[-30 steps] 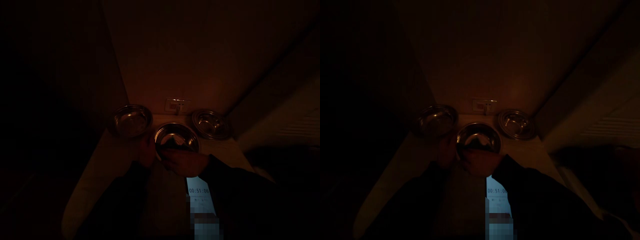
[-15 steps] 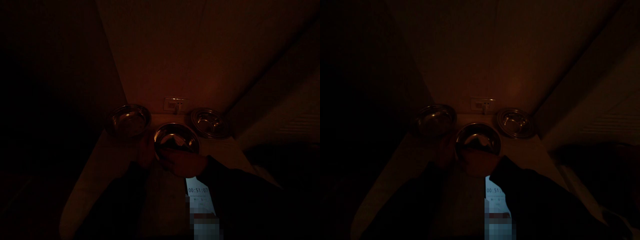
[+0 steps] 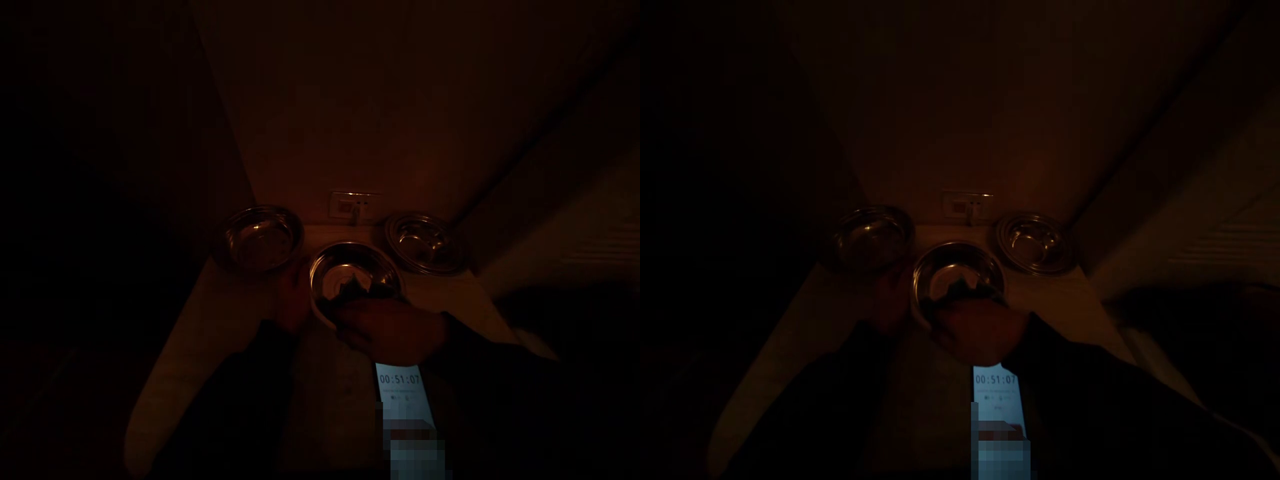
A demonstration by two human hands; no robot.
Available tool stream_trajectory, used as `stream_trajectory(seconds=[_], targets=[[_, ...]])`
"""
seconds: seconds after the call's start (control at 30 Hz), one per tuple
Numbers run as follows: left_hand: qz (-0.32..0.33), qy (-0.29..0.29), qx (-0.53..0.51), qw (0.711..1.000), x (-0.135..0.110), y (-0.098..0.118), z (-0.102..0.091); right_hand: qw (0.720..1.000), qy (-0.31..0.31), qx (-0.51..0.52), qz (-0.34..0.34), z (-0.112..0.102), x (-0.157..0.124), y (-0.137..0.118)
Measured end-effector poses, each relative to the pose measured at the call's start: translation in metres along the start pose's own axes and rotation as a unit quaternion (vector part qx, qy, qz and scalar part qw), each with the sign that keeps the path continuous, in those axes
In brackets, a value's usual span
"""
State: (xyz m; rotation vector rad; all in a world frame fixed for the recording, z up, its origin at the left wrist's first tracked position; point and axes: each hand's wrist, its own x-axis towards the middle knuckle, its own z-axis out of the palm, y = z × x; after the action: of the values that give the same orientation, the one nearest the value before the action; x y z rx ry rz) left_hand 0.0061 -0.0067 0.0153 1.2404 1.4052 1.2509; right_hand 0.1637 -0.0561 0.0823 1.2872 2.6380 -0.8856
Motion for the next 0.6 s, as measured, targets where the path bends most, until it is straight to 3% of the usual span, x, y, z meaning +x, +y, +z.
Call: stream_trajectory(seconds=[0.27,0.43,0.6], targets=[[-0.058,-0.004,-0.002,0.998,0.002,0.001,0.002,0.999,0.036,-0.003,-0.032,0.003,0.011,0.014],[-0.039,-0.011,-0.016,0.999,0.006,0.000,0.006,0.997,0.063,0.009,-0.048,0.002,0.020,0.023],[-0.050,0.028,0.003,0.998,0.011,-0.005,0.007,0.998,0.044,0.022,-0.038,-0.006,0.030,0.028]])
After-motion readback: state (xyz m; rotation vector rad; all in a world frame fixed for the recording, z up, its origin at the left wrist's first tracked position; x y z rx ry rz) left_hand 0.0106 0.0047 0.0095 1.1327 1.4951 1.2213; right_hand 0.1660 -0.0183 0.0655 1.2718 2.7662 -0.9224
